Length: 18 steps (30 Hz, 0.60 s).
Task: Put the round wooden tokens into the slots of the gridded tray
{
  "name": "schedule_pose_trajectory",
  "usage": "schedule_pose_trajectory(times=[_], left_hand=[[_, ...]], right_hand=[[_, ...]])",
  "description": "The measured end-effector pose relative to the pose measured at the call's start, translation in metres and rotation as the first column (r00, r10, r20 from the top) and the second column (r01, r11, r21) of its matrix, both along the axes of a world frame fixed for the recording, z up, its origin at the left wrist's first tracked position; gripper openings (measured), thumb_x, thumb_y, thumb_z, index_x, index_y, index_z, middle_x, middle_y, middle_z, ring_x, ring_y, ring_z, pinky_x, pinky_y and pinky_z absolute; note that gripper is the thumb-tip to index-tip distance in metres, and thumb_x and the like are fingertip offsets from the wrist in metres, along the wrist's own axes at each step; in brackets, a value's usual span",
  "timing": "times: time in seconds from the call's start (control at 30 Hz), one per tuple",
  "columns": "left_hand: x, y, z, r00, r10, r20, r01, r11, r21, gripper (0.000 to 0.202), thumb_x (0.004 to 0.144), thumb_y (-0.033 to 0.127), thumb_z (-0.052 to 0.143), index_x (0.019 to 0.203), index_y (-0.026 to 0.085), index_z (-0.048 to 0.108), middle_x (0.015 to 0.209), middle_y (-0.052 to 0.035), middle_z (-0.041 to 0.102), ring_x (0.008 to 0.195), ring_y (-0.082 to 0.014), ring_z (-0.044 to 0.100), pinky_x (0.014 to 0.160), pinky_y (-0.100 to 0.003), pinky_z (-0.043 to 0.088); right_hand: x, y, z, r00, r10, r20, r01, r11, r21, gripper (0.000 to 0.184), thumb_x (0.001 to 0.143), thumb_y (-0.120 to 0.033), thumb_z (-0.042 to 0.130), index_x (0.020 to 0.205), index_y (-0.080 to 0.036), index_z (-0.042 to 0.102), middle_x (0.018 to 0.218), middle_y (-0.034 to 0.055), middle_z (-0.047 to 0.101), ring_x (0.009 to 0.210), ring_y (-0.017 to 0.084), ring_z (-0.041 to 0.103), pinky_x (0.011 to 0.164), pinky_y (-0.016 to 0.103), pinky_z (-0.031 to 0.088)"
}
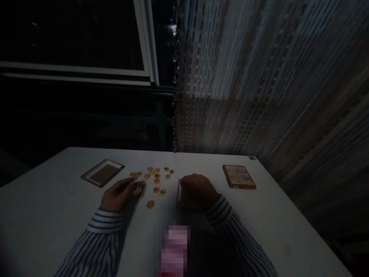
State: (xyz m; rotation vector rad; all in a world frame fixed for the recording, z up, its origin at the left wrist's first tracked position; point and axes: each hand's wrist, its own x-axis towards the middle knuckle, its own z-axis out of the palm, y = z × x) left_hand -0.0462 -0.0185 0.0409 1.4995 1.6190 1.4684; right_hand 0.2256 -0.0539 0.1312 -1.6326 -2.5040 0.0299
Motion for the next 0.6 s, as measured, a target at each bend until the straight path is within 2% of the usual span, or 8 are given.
schedule_pose_trajectory(times=[0.1,0.2,0.33,0.47,0.6], left_hand=[[-0.003,0.000,-0.007,0.995,-0.019,-0.103,0.024,0.999,0.043,0.034,0.066,0.042,0.053,0.087,0.017,0.061,0.085,-0.0058,0.065,0.072,-0.0169,0.061,0.067,-0.031,0.051],[-0.007,0.002,-0.014,0.959,-0.041,-0.282,0.081,0.988,0.133,0.028,0.067,0.039,0.052,0.084,0.018,0.061,0.085,-0.0053,0.065,0.078,-0.0177,0.060,0.074,-0.032,0.049],[-0.012,0.007,-0.025,0.853,-0.045,-0.520,0.158,0.972,0.174,0.028,0.068,0.037,0.051,0.084,0.018,0.061,0.088,-0.0077,0.064,0.084,-0.0204,0.058,0.078,-0.036,0.046],[-0.015,0.009,-0.035,0.743,-0.014,-0.669,0.158,0.975,0.155,0.029,0.065,0.039,0.054,0.083,0.020,0.063,0.095,-0.0084,0.063,0.088,-0.0230,0.057,0.079,-0.039,0.044],[-0.014,0.007,-0.040,0.665,0.041,-0.746,0.132,0.976,0.171,0.024,0.064,0.037,0.055,0.078,0.021,0.064,0.098,-0.0086,0.062,0.089,-0.0238,0.055,0.078,-0.039,0.044]], right_hand=[[-0.014,0.003,-0.006,0.997,0.052,0.050,-0.054,0.998,0.026,0.027,0.083,-0.025,0.033,0.086,-0.018,0.060,0.081,0.0050,0.062,0.077,0.014,0.054,0.068,0.024,0.036],[-0.029,0.006,-0.013,0.990,0.111,0.086,-0.115,0.992,0.046,0.028,0.084,-0.026,0.032,0.086,-0.019,0.059,0.079,0.0049,0.061,0.076,0.015,0.053,0.067,0.026,0.035],[-0.052,0.006,-0.017,0.980,0.138,0.145,-0.143,0.989,0.026,0.025,0.081,-0.024,0.034,0.076,-0.019,0.058,0.076,0.0051,0.060,0.071,0.016,0.053,0.062,0.027,0.035],[-0.073,0.003,-0.022,0.973,0.205,0.108,-0.209,0.978,0.028,0.024,0.082,-0.024,0.034,0.083,-0.020,0.057,0.080,0.0042,0.059,0.074,0.016,0.052,0.064,0.027,0.034],[-0.085,0.004,-0.041,0.972,0.228,0.051,-0.229,0.973,0.023,0.021,0.081,-0.025,0.038,0.091,-0.020,0.055,0.085,0.0043,0.058,0.079,0.017,0.050,0.067,0.029,0.034]])
